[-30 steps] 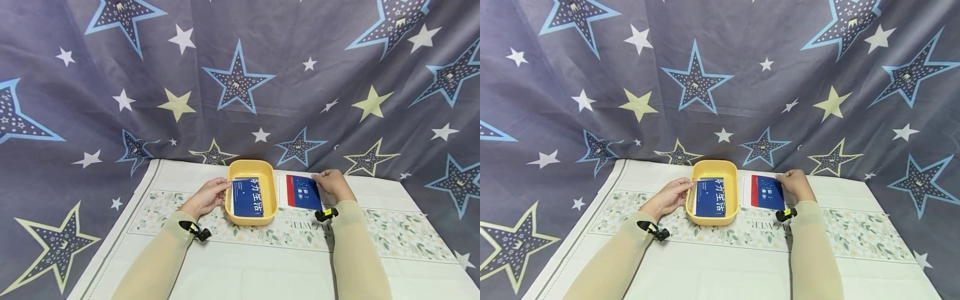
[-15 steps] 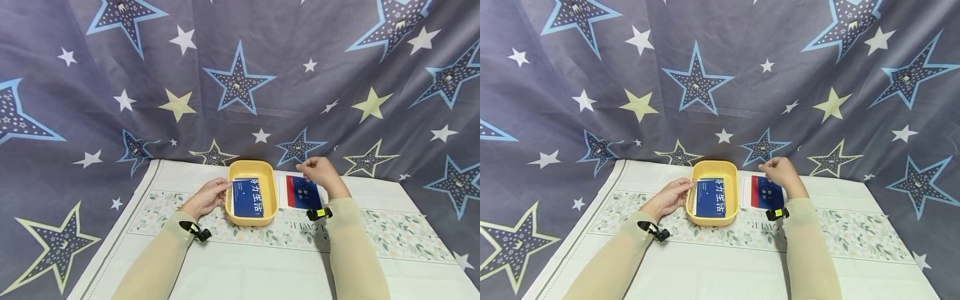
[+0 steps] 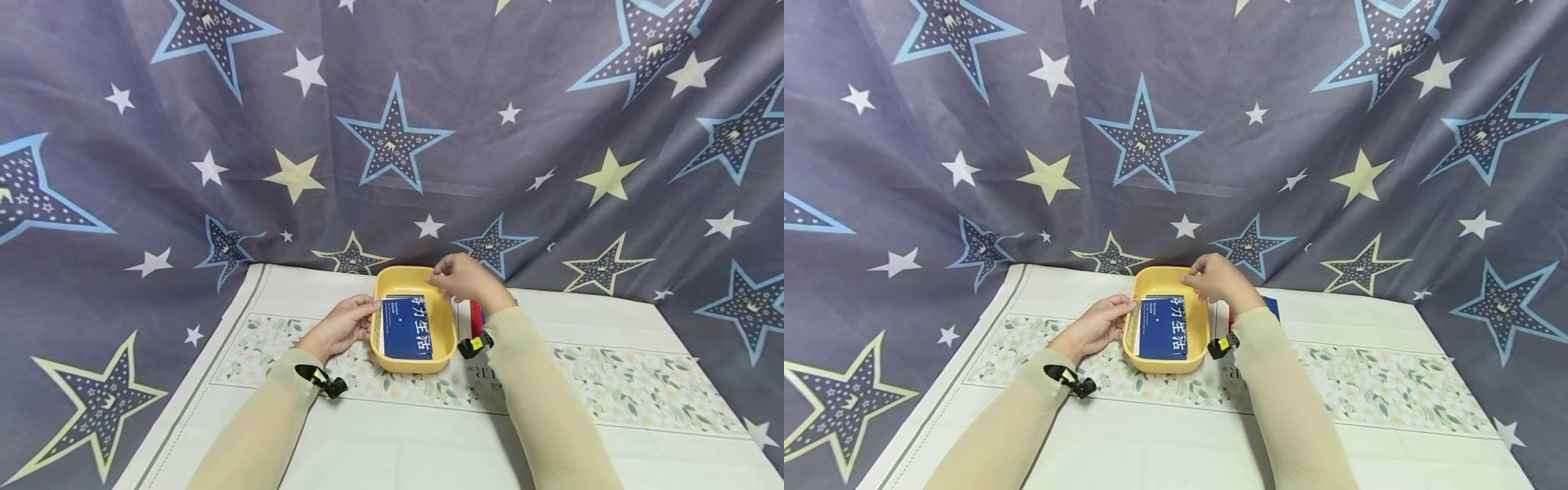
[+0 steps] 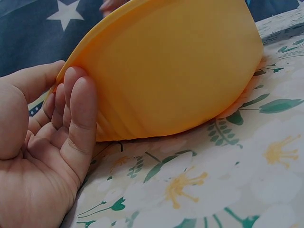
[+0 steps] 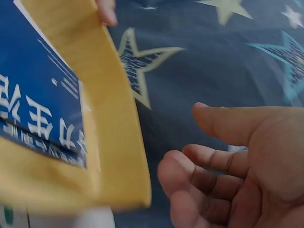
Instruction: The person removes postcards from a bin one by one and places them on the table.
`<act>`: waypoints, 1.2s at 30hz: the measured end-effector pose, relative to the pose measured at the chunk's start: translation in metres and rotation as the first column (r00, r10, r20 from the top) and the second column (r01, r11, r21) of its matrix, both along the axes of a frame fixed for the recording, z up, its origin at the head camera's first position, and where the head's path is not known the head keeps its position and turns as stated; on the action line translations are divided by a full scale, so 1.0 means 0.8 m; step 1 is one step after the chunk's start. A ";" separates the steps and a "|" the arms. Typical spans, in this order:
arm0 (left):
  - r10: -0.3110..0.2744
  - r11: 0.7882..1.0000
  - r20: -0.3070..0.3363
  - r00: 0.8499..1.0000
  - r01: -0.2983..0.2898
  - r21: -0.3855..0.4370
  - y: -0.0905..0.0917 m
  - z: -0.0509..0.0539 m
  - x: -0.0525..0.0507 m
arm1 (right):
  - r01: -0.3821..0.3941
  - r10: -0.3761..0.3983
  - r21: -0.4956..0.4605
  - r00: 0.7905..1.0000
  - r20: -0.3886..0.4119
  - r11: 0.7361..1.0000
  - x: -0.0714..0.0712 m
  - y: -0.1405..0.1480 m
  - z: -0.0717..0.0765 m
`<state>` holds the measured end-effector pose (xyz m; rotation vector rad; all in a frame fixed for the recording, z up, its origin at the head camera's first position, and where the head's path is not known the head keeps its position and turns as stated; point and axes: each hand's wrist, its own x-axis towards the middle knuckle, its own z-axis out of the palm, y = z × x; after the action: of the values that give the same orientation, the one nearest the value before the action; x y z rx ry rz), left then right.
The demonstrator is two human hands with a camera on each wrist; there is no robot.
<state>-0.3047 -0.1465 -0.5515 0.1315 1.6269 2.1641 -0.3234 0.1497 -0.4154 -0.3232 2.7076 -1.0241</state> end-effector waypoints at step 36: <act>-0.011 1.000 -0.008 1.000 0.011 -0.009 0.000 0.000 -0.001 | -0.076 0.038 0.485 0.995 0.087 0.871 -0.038 -0.096 -0.050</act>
<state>-0.3058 -0.1465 -0.5512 0.1459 1.6366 2.1499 -0.3535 0.0728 -0.4556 -0.2597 2.7452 -0.2980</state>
